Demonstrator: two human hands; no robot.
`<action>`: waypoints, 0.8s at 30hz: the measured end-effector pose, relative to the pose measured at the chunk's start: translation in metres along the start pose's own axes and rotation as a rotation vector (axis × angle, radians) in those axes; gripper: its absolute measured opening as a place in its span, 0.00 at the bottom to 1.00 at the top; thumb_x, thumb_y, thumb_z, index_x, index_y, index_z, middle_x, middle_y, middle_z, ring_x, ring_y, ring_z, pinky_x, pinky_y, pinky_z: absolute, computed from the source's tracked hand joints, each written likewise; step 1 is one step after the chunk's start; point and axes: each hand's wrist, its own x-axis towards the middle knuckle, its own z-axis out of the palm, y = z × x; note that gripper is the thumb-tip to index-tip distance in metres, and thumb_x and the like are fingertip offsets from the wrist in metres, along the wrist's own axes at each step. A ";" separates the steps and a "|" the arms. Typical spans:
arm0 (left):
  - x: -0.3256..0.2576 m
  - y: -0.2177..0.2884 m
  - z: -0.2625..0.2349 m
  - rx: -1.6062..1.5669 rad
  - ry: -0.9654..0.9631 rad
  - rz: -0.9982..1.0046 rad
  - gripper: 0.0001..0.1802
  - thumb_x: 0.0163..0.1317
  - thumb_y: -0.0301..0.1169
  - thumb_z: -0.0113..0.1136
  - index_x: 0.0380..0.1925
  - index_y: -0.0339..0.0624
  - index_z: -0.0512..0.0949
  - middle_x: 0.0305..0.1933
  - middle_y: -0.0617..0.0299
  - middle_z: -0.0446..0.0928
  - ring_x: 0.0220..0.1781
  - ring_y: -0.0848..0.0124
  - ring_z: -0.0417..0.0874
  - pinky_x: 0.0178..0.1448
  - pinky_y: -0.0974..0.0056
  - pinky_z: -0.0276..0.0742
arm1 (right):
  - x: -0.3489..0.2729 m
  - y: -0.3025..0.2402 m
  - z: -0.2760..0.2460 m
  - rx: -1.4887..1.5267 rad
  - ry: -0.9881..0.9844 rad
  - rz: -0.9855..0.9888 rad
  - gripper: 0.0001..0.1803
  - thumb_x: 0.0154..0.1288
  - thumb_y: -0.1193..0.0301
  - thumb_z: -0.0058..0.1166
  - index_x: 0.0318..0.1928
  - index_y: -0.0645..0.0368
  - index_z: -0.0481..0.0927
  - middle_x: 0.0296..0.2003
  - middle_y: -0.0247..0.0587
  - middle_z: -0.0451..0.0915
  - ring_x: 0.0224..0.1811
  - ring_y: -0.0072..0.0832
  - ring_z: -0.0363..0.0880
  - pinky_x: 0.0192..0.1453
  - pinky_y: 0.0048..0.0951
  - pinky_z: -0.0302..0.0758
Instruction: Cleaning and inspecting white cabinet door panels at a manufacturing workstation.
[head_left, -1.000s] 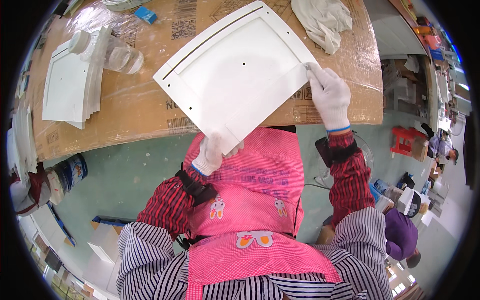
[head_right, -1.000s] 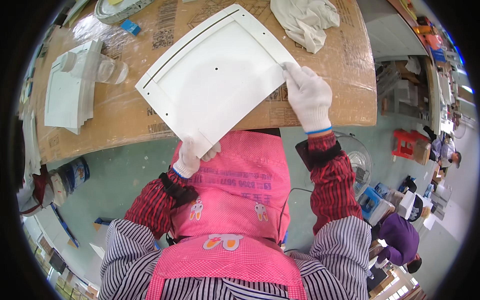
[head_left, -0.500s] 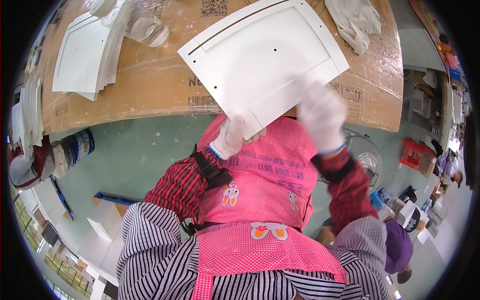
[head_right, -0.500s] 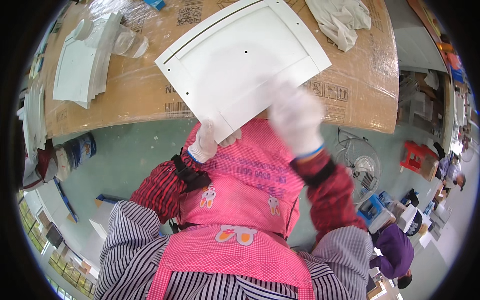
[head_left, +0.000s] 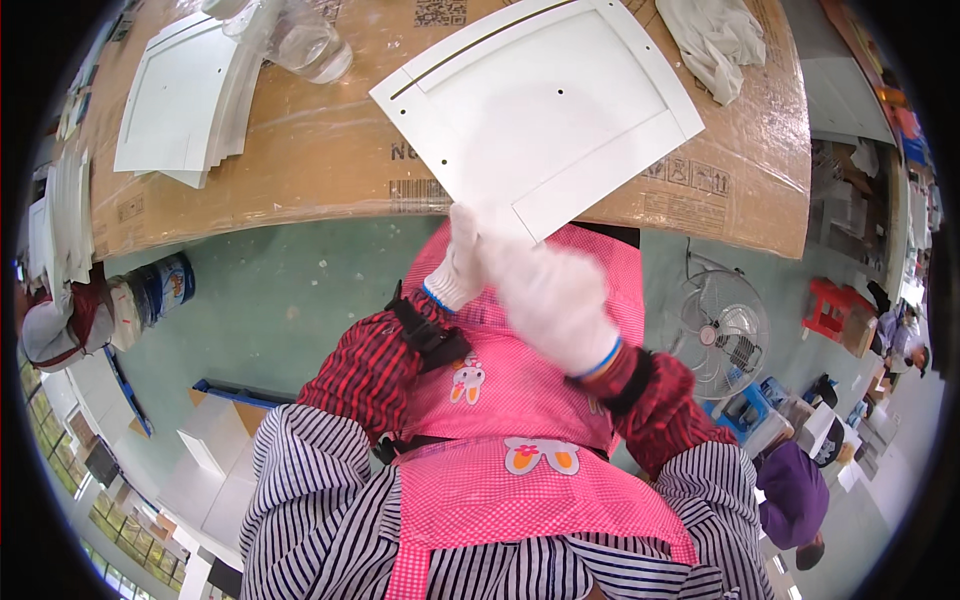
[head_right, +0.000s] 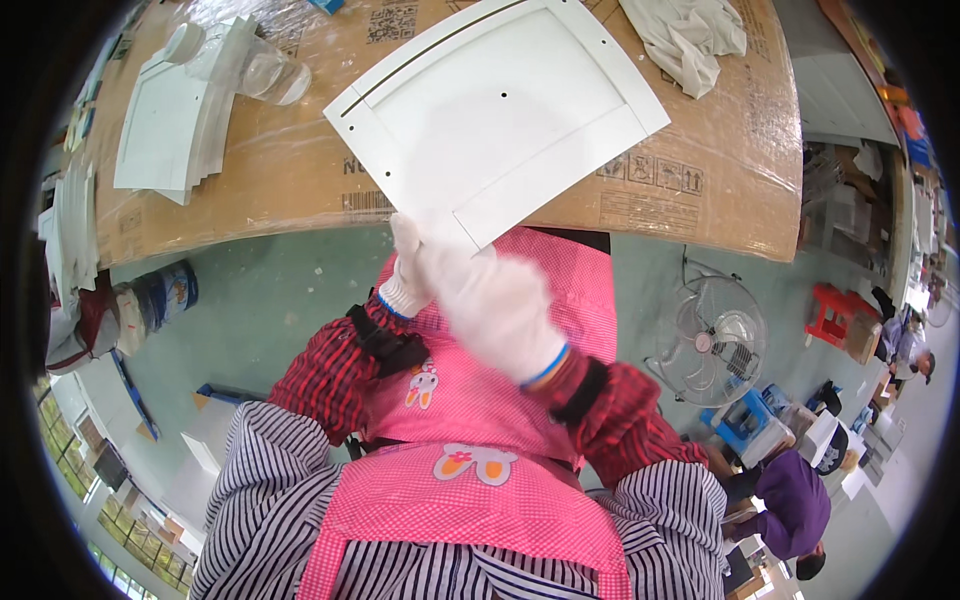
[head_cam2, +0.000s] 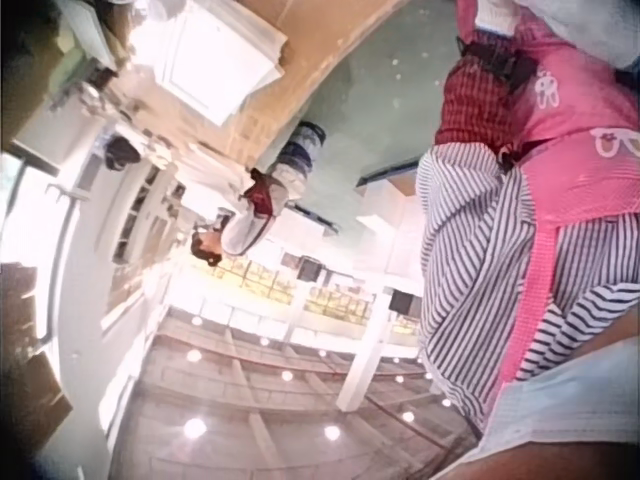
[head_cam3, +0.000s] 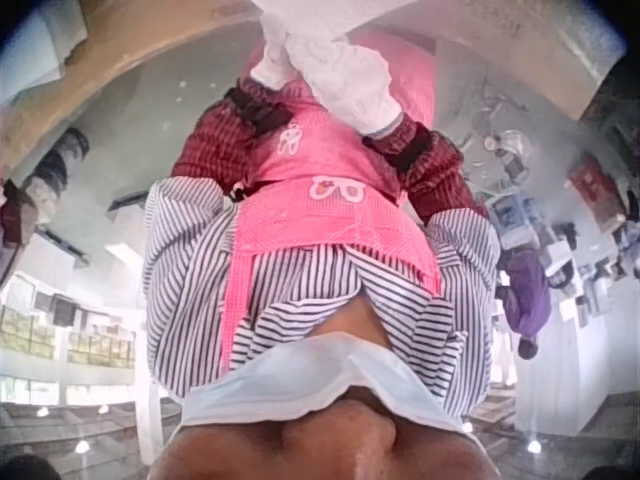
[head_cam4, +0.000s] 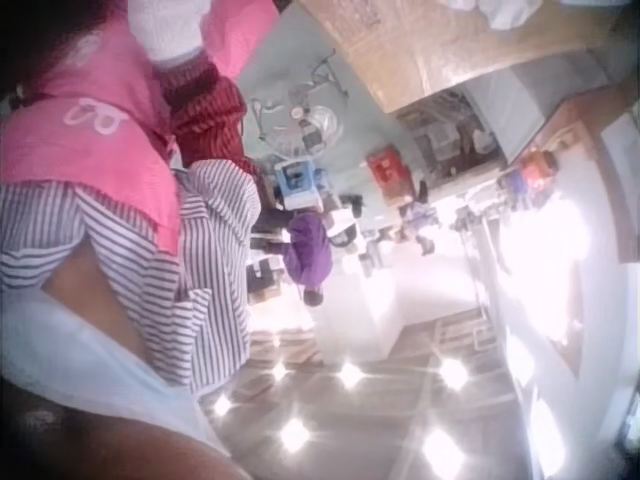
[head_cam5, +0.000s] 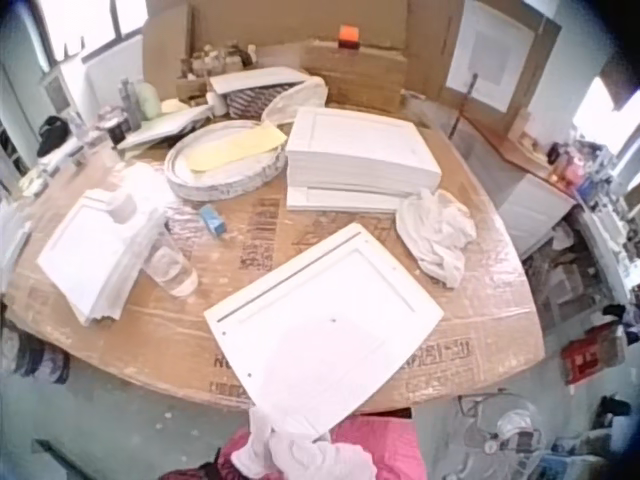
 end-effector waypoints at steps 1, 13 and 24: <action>0.000 0.029 -0.014 0.151 -0.538 -0.001 0.66 0.63 0.86 0.30 0.71 0.30 0.66 0.52 0.43 0.85 0.50 0.55 0.88 0.56 0.53 0.87 | 0.000 -0.013 -0.007 0.122 -0.208 0.111 0.18 0.58 0.74 0.61 0.50 0.49 0.86 0.28 0.33 0.76 0.25 0.33 0.77 0.28 0.38 0.75; -0.041 0.079 -0.018 0.609 0.106 0.095 0.58 0.74 0.76 0.10 0.12 0.41 0.75 0.13 0.63 0.71 0.15 0.72 0.65 0.20 0.66 0.58 | -0.023 0.003 -0.024 0.286 -0.289 -0.092 0.11 0.63 0.71 0.63 0.46 0.45 0.85 0.27 0.33 0.73 0.27 0.31 0.80 0.26 0.36 0.74; 0.059 0.206 0.087 2.209 0.079 1.051 0.29 0.70 0.56 0.62 0.53 0.41 0.80 0.49 0.50 0.85 0.49 0.45 0.88 0.56 0.46 0.83 | -0.073 0.046 -0.028 0.239 -0.001 0.393 0.12 0.66 0.64 0.69 0.50 0.43 0.88 0.26 0.33 0.76 0.26 0.38 0.81 0.29 0.39 0.77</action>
